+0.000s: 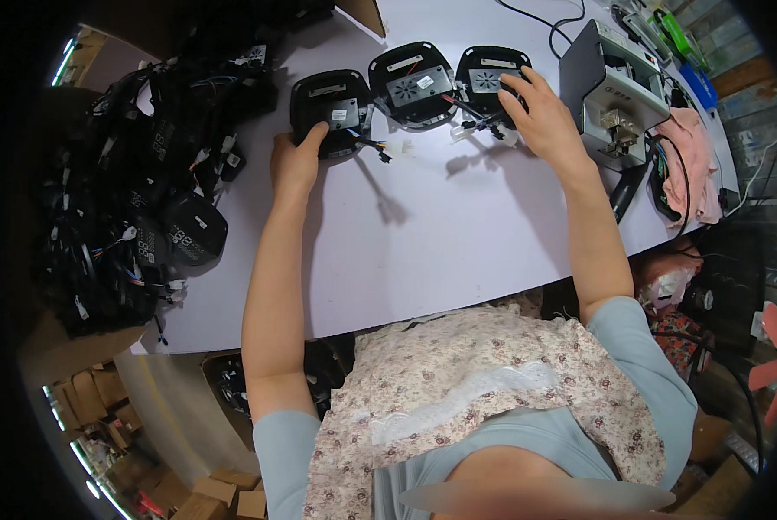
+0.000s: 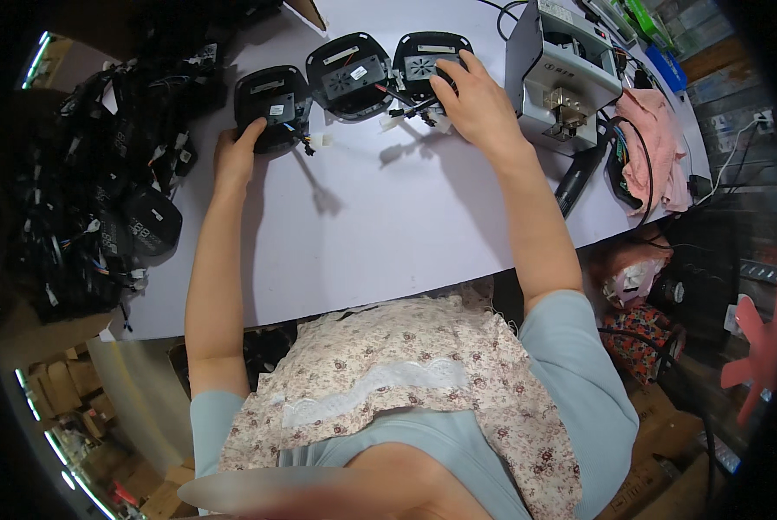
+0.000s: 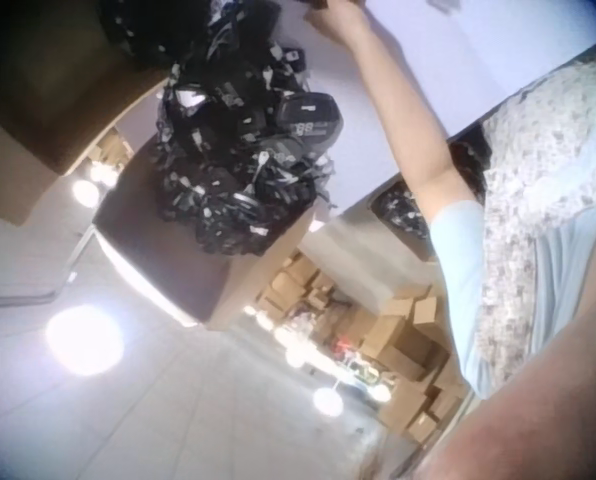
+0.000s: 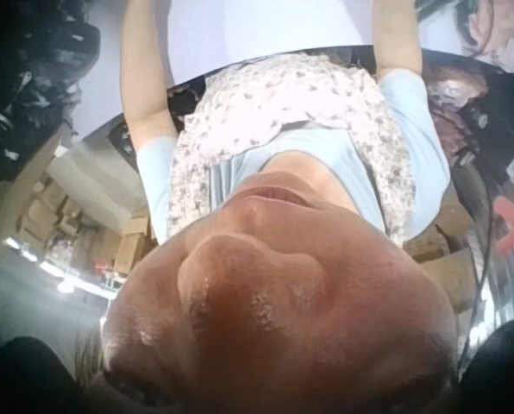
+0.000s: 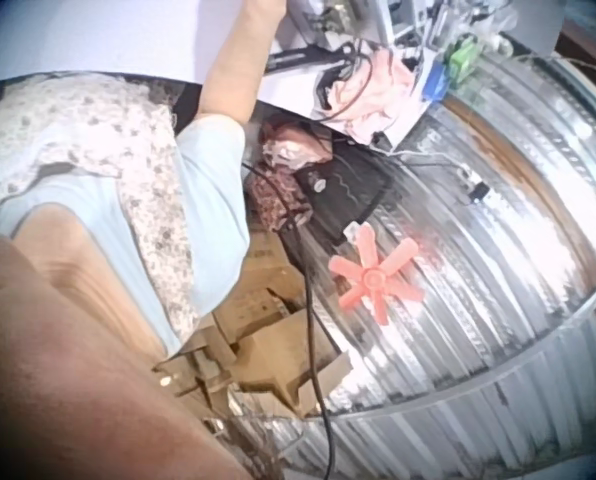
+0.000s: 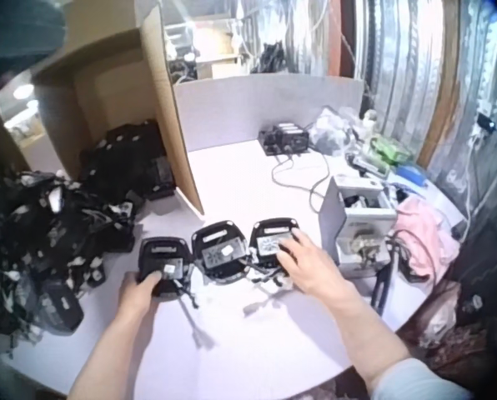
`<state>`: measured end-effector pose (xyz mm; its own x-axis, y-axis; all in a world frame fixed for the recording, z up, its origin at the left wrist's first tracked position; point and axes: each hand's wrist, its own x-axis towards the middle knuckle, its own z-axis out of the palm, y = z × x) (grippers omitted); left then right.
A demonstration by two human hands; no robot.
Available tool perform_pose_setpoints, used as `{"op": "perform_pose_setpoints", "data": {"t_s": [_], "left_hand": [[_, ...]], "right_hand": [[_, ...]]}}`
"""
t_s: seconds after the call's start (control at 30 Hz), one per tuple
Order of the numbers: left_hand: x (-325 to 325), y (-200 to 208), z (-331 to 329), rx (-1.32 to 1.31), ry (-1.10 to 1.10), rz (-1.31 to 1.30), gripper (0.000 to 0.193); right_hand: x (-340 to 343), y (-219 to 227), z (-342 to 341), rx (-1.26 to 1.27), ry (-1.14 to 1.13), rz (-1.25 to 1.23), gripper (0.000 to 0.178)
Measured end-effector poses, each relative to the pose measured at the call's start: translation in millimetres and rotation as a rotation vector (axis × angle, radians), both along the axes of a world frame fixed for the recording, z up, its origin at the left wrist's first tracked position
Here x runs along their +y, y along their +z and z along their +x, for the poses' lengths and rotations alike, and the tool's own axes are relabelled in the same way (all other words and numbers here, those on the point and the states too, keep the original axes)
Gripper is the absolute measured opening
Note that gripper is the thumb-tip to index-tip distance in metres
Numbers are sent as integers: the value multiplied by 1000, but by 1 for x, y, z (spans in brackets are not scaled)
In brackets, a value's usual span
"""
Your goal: The person assembles an electronic component by hand, joining a housing case and a back plate.
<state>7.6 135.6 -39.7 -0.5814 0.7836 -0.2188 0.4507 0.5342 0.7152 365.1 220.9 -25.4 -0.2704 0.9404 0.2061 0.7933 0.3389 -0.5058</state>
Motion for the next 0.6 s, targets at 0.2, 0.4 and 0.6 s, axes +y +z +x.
{"op": "perform_pose_setpoints", "data": {"t_s": [0.2, 0.4, 0.6], "left_hand": [[4, 9, 12, 233, -76, -55, 77], [12, 9, 19, 351, -122, -169, 84], [14, 22, 34, 571, -116, 193, 73]], "right_hand": [[8, -6, -2, -53, -27, 11, 48], [19, -14, 3, -7, -20, 77, 50], [26, 11, -5, -22, -34, 205, 49]]}}
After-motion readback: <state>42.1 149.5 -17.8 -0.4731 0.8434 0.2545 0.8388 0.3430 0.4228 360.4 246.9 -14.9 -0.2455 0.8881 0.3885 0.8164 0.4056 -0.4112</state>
